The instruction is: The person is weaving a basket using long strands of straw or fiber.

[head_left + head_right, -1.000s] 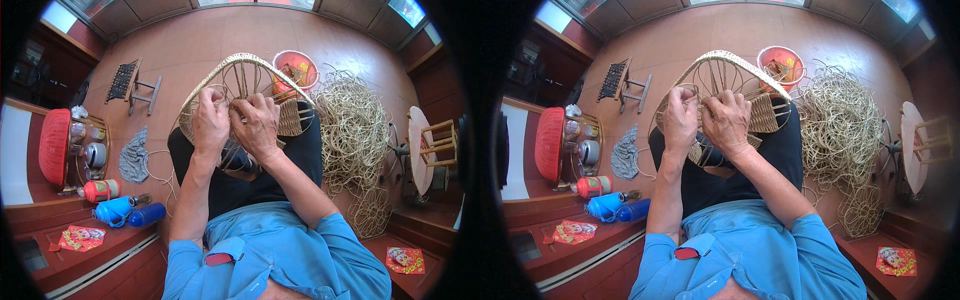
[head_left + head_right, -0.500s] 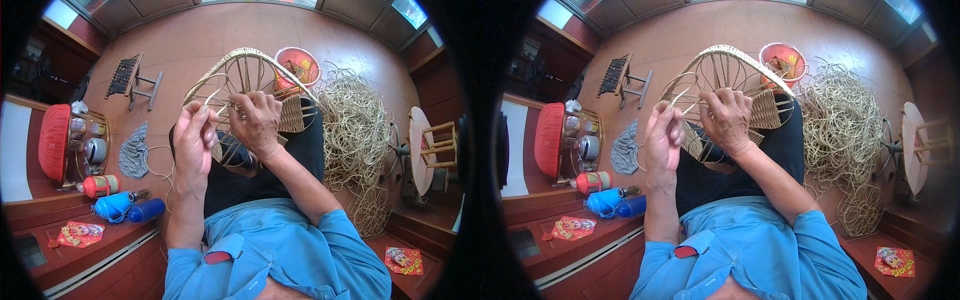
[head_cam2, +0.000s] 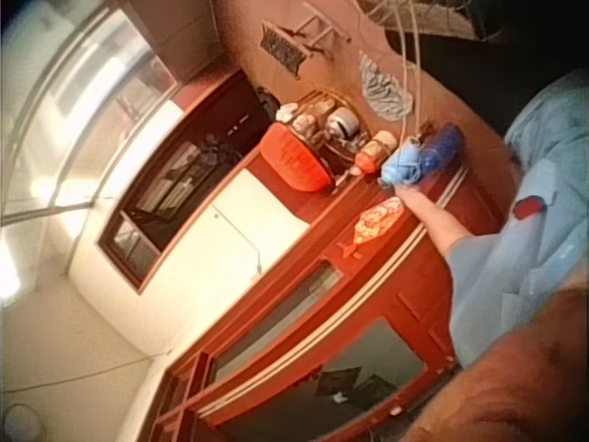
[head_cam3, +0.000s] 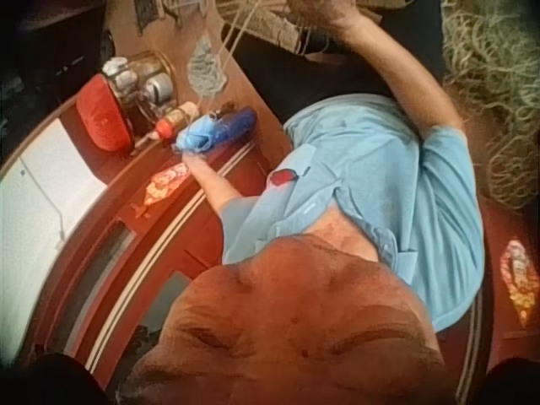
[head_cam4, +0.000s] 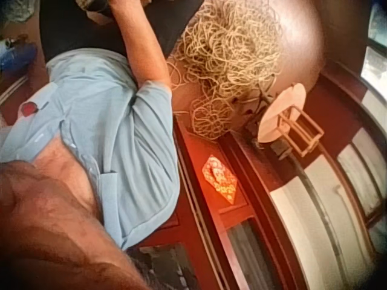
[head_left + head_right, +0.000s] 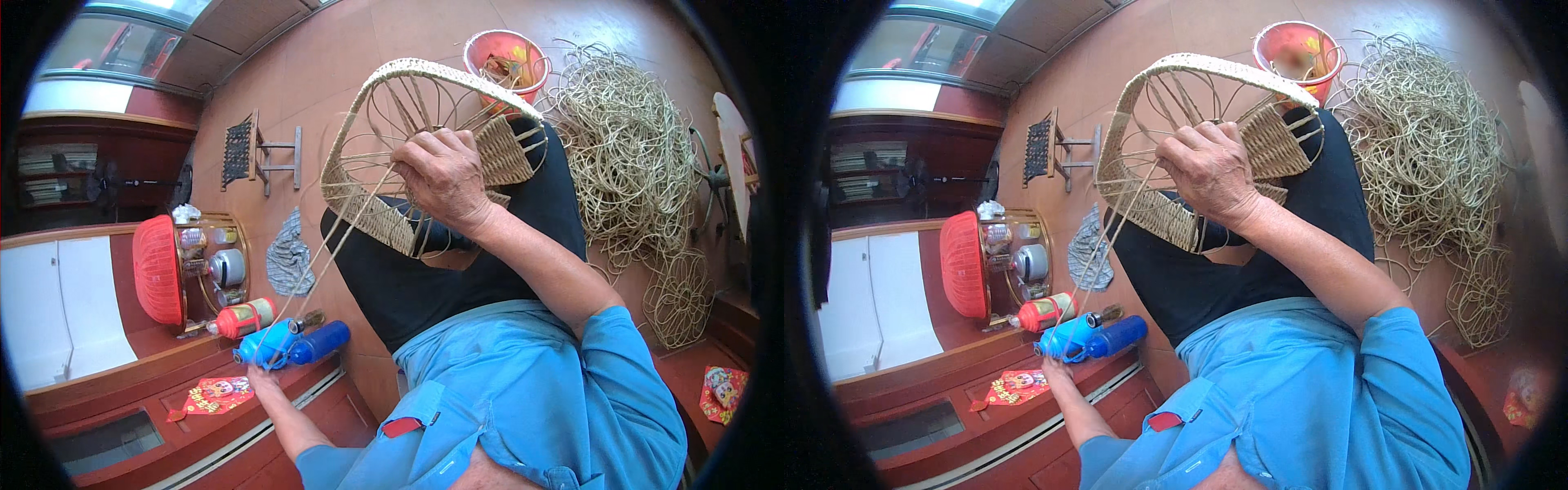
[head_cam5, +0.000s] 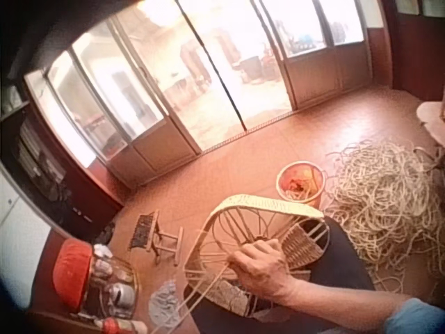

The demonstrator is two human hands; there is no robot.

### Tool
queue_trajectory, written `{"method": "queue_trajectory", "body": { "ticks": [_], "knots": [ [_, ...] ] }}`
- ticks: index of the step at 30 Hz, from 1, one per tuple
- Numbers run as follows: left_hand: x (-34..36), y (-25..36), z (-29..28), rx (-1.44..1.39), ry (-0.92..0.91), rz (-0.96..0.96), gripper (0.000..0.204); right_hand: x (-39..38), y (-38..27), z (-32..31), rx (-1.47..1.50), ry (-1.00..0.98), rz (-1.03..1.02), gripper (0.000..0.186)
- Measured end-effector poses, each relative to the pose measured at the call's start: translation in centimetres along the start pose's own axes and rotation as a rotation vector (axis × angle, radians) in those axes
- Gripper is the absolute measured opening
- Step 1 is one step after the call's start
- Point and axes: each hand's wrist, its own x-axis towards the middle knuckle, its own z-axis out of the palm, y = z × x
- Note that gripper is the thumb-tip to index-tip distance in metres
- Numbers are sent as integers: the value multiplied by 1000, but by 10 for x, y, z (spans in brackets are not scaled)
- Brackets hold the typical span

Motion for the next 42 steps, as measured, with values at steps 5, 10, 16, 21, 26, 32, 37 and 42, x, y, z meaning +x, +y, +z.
{"method": "queue_trajectory", "body": {
  "ticks": [5, 10, 16, 21, 26, 32, 37, 42],
  "knots": [
    [-8, -16, 0, 1907, -109, 532, 42, 6, -2, 4, 101, 28, -1, 11],
    [-258, -44, 268, 605, -731, 801, 29, 2, -7, 6, 37, -25, -6, 10],
    [-432, -10, 375, 545, -932, 964, 28, 5, -17, 7, 56, -46, -9, 10],
    [-414, -12, 364, 552, -834, 1098, 23, 3, -7, 6, 62, -39, 1, 11],
    [-216, -51, 236, 952, -416, 973, 31, 5, -2, -1, 57, 7, 16, 12],
    [-137, -100, 8, 2019, 6, 210, 36, 3, 2, -3, 84, -15, 42, 14],
    [-101, -104, -22, 2050, -180, -166, 41, 8, -3, -1, 81, 14, -1, 14],
    [-209, -77, 188, 999, -593, 772, 33, 5, -2, -1, 27, -51, 1, 14]
  ]
}}
